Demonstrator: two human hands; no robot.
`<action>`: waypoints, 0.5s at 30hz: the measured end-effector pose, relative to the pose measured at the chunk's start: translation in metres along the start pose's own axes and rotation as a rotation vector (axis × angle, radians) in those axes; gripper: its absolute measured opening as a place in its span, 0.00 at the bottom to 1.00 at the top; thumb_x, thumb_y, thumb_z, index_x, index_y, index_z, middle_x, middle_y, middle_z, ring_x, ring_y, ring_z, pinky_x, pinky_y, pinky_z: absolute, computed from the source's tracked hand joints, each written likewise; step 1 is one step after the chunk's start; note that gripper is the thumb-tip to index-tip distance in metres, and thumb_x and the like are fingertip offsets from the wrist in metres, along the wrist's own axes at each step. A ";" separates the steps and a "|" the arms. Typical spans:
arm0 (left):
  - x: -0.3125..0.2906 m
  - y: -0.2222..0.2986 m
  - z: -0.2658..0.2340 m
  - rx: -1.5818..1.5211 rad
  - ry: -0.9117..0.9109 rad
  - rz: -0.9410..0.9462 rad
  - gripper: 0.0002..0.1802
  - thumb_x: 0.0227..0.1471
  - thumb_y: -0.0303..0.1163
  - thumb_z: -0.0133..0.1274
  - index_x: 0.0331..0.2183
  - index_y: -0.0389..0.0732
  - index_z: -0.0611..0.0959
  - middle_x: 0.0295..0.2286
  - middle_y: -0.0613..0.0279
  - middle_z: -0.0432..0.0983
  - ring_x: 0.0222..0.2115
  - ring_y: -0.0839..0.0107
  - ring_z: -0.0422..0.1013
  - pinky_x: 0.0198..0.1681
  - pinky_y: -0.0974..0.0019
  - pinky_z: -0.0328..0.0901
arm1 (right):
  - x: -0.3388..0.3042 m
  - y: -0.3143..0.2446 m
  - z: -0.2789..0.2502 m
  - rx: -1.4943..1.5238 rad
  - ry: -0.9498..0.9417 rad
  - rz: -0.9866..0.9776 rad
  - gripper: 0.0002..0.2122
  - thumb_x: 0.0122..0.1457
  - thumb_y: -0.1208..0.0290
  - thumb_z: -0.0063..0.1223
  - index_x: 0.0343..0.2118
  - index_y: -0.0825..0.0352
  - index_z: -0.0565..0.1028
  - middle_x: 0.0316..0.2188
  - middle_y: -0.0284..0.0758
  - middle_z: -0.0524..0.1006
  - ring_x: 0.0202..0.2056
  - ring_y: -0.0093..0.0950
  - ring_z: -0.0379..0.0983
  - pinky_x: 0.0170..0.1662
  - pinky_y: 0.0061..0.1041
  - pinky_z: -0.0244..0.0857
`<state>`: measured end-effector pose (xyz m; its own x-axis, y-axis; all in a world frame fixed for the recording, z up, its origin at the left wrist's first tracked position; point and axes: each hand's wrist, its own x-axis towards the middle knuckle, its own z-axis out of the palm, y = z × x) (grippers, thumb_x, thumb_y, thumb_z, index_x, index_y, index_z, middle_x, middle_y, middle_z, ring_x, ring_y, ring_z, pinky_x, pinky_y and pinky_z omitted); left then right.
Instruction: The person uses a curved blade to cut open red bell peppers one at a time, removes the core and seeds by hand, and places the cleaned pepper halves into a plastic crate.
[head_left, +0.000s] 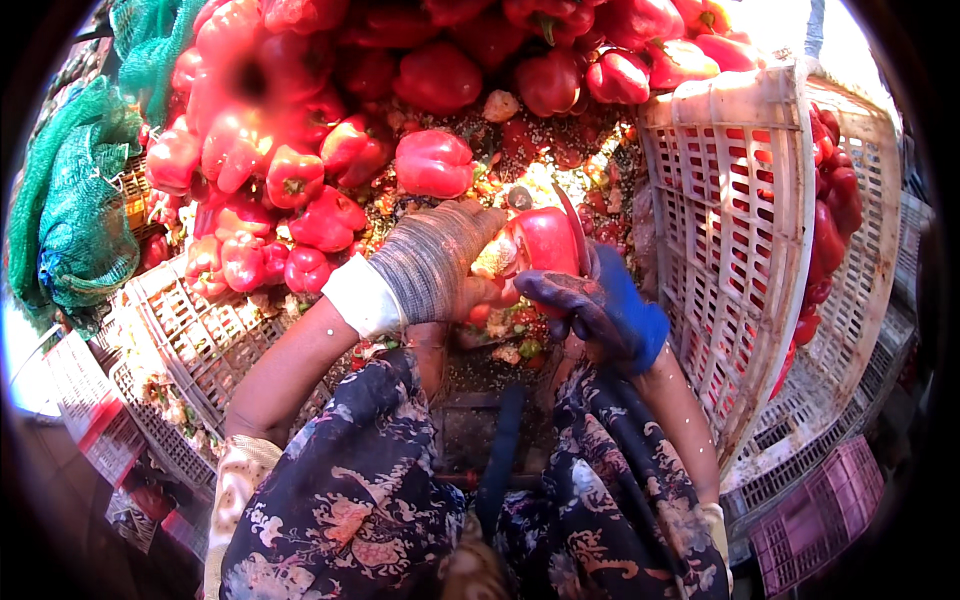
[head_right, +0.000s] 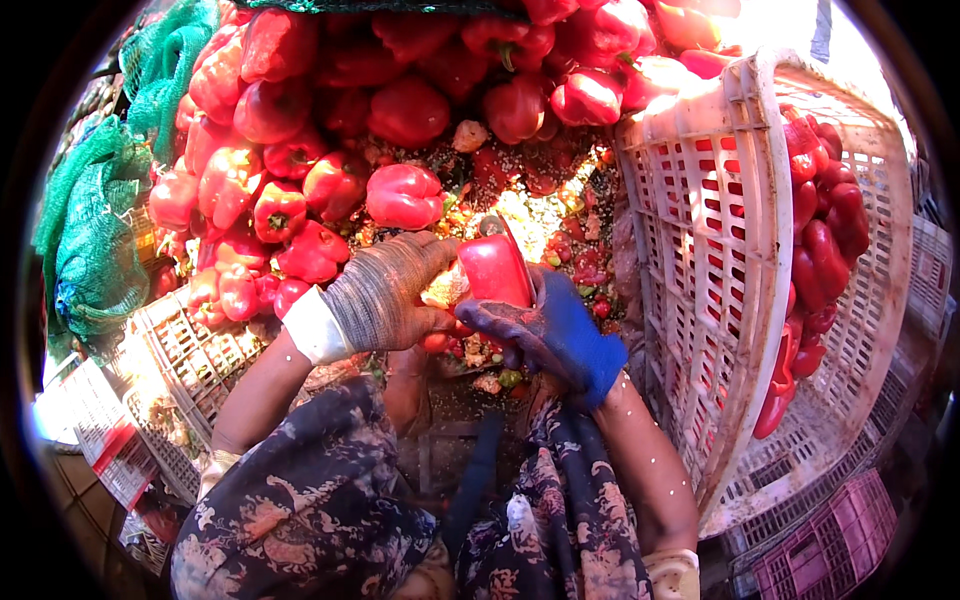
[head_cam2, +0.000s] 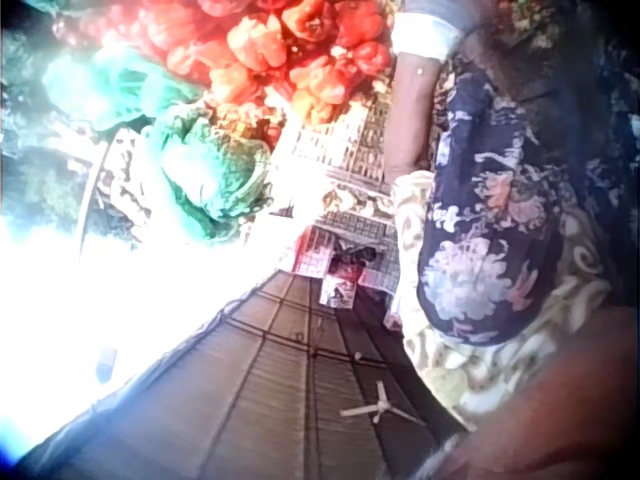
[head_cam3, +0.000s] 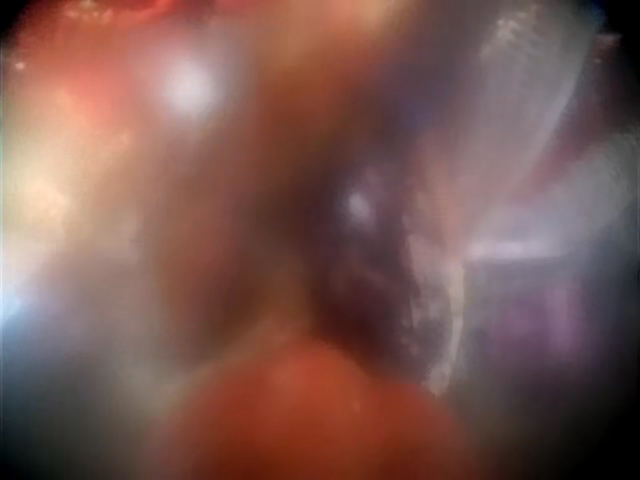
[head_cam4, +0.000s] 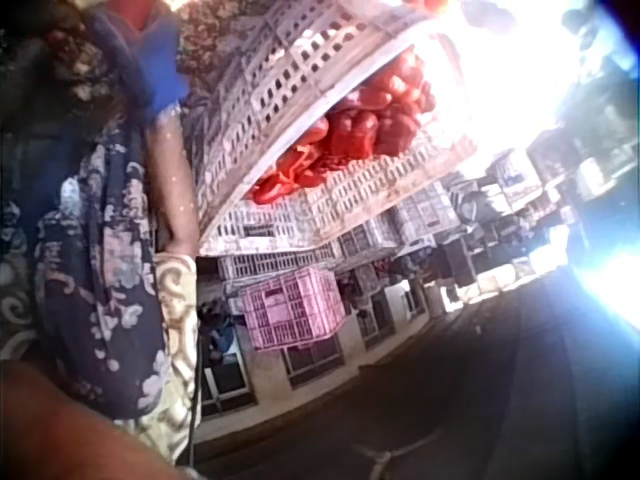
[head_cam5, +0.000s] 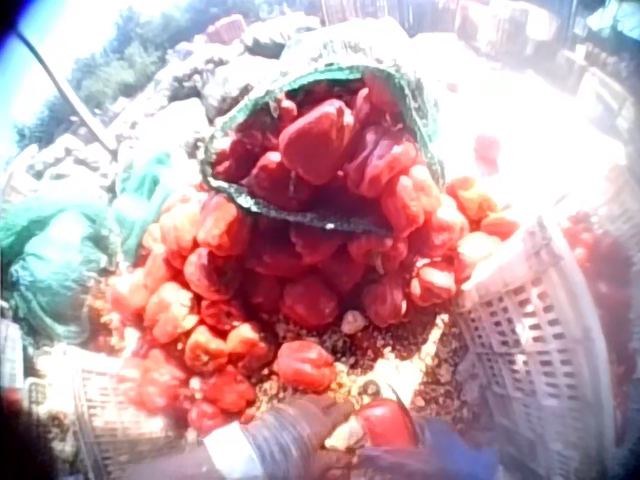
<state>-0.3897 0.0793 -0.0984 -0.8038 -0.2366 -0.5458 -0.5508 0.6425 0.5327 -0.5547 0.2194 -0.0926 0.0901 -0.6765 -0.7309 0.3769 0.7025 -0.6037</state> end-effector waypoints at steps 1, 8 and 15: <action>0.003 -0.005 0.006 0.004 0.007 0.011 0.35 0.39 0.44 0.63 0.48 0.36 0.74 0.41 0.44 0.73 0.43 0.48 0.72 0.46 0.50 0.67 | 0.002 -0.001 0.000 -0.036 0.009 0.017 0.21 0.50 0.52 0.67 0.35 0.66 0.75 0.19 0.26 0.73 0.14 0.14 0.65 0.17 0.14 0.57; 0.021 -0.011 0.026 -0.249 0.070 -0.088 0.16 0.40 0.40 0.60 0.31 0.39 0.80 0.28 0.49 0.77 0.34 0.52 0.76 0.37 0.53 0.70 | 0.014 0.000 -0.007 -0.011 -0.017 -0.002 0.22 0.53 0.56 0.65 0.43 0.69 0.74 0.25 0.27 0.76 0.16 0.15 0.68 0.17 0.14 0.59; 0.013 -0.029 0.043 -0.634 0.496 0.019 0.15 0.45 0.39 0.62 0.36 0.46 0.81 0.32 0.57 0.80 0.33 0.58 0.78 0.38 0.58 0.71 | 0.020 0.043 0.000 0.236 0.011 -0.223 0.30 0.57 0.73 0.61 0.62 0.67 0.62 0.50 0.37 0.73 0.41 0.19 0.73 0.37 0.17 0.72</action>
<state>-0.3744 0.0886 -0.1491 -0.7382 -0.6217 -0.2618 -0.4395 0.1488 0.8859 -0.5365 0.2361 -0.1334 -0.0283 -0.8048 -0.5929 0.5899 0.4654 -0.6598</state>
